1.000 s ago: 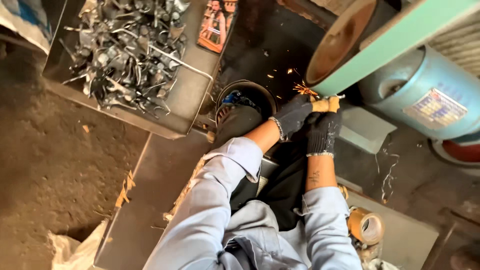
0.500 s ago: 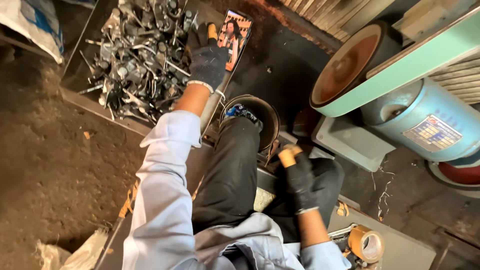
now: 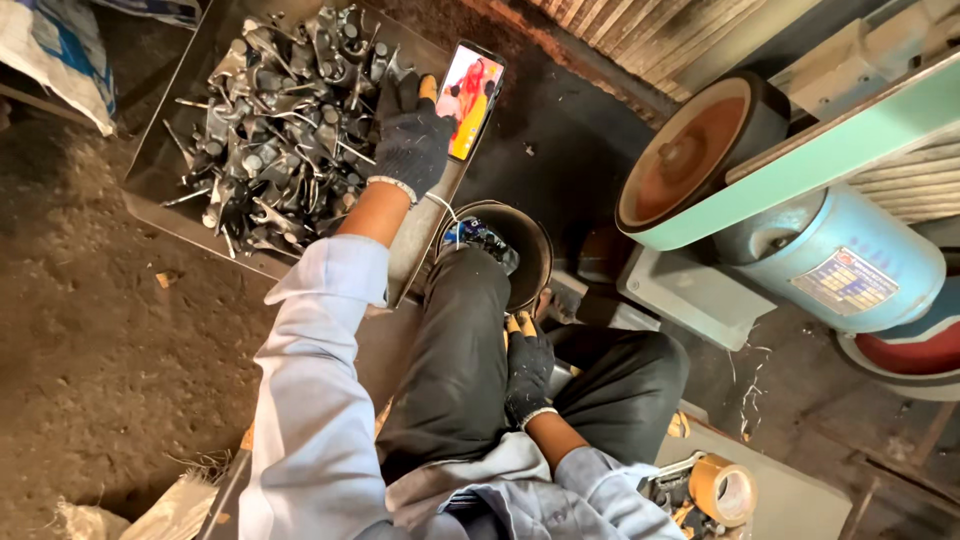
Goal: The person sits at a bench grinder and grinds metal workpieces by hand, holding each piece against the spinning wheel with sparks flying, then places finished pieces into a tray of similar parts. The person repeats the grinding cycle on piece after piece while a phone plays video beside the work area.
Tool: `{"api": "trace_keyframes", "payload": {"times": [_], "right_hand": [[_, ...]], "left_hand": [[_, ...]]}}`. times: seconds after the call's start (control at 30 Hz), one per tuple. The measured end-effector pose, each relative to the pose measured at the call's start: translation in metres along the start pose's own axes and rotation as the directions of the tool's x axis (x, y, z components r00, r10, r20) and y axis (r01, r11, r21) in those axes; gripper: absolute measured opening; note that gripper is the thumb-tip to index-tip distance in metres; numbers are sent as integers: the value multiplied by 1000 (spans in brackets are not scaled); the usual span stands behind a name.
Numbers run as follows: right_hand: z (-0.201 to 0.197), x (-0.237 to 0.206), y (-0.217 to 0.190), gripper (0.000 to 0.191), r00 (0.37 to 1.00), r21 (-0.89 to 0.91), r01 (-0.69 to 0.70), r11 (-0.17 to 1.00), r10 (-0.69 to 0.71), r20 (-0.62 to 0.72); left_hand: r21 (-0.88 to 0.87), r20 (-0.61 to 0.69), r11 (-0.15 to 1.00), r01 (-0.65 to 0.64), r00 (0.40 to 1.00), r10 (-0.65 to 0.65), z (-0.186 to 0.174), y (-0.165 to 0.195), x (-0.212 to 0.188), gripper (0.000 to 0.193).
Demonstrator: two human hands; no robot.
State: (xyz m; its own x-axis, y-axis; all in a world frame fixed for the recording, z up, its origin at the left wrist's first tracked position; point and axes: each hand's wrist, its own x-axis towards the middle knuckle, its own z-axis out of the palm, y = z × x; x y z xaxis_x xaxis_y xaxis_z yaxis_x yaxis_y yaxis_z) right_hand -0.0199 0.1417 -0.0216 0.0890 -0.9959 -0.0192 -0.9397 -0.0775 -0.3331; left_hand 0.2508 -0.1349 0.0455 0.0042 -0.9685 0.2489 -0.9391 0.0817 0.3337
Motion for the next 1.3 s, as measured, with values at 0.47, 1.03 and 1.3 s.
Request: {"api": "trace_keyframes", "payload": {"times": [0.47,1.03,1.3], "right_hand": [[4,-7,5,35,999,-44,46,998,-45,22],[-18,-7,-9,36,999,32,35,999,-35,-7],[-21,-5,-12,35,994,62,88,994,-83,-70]], "left_hand": [[229,-9,965,-127,991,133,-10,-6,17,22],[167,60,986,-10,998,0,-60,-41,-50,24],[75,-100,997,3,995,5,-66,-33,-90,33]]}}
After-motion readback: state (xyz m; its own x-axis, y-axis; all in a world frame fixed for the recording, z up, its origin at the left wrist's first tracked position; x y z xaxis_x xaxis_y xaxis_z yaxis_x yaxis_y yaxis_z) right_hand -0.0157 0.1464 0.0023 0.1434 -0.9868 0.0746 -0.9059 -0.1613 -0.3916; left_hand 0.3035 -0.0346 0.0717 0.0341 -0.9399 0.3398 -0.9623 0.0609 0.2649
